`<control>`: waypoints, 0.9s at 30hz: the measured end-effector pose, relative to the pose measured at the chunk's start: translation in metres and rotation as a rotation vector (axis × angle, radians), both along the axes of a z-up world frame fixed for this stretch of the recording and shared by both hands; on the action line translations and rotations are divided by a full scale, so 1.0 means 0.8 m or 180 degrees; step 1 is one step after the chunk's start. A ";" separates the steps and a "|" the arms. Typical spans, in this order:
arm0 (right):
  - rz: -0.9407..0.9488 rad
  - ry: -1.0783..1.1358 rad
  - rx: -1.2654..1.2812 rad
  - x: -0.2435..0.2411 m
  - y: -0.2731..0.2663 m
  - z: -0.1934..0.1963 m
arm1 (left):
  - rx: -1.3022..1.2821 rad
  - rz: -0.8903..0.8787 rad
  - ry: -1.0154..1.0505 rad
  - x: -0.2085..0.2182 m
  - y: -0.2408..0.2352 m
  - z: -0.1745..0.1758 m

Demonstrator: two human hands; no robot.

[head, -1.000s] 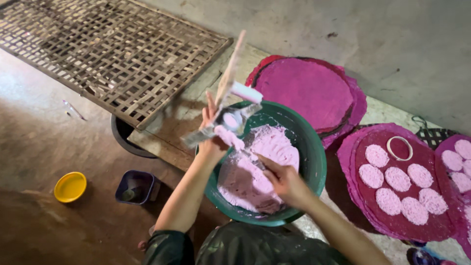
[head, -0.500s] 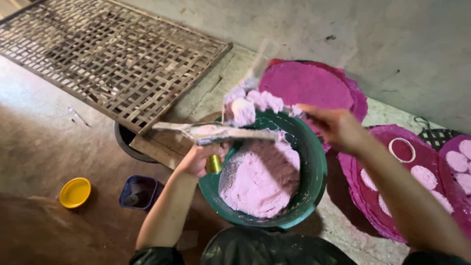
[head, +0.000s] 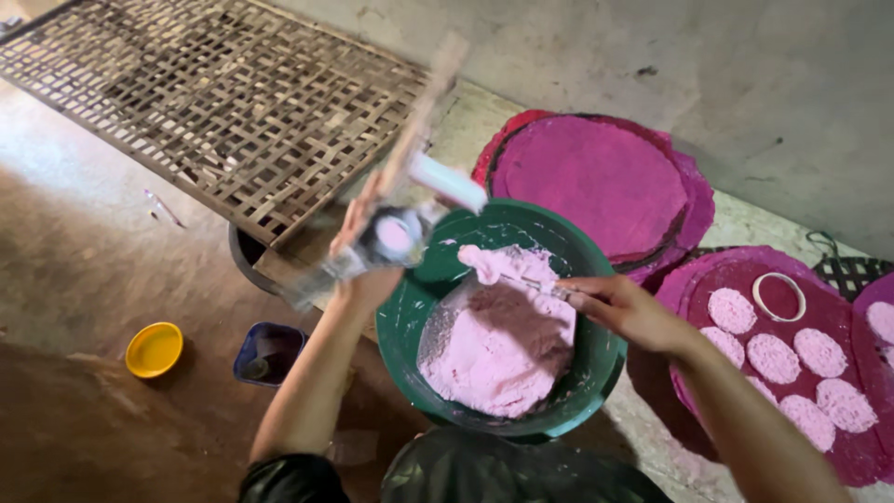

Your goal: The person scoops pink dough from a green basin into a manual press and extrudes circular portions onto purple trays. The person repeats this process, filling multiple trays with evenly spaced pink dough circles.

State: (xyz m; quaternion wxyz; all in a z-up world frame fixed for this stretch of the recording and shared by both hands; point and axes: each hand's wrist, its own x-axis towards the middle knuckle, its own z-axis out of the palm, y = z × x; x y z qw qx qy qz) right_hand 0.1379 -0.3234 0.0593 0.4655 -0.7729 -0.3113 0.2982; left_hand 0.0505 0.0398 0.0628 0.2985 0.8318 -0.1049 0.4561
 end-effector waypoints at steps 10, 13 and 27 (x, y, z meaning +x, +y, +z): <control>0.1327 -0.2804 -0.2487 -0.050 0.120 0.088 | 0.0142 -0.0734 0.1833 -0.016 -0.077 -0.054; 0.1497 -0.4366 -0.1945 -0.083 0.128 0.087 | -0.0138 -0.1194 0.1901 -0.027 -0.069 -0.079; 0.1490 -0.4488 -0.2122 -0.107 0.143 0.084 | 0.0344 -0.1001 0.1811 -0.031 -0.063 -0.068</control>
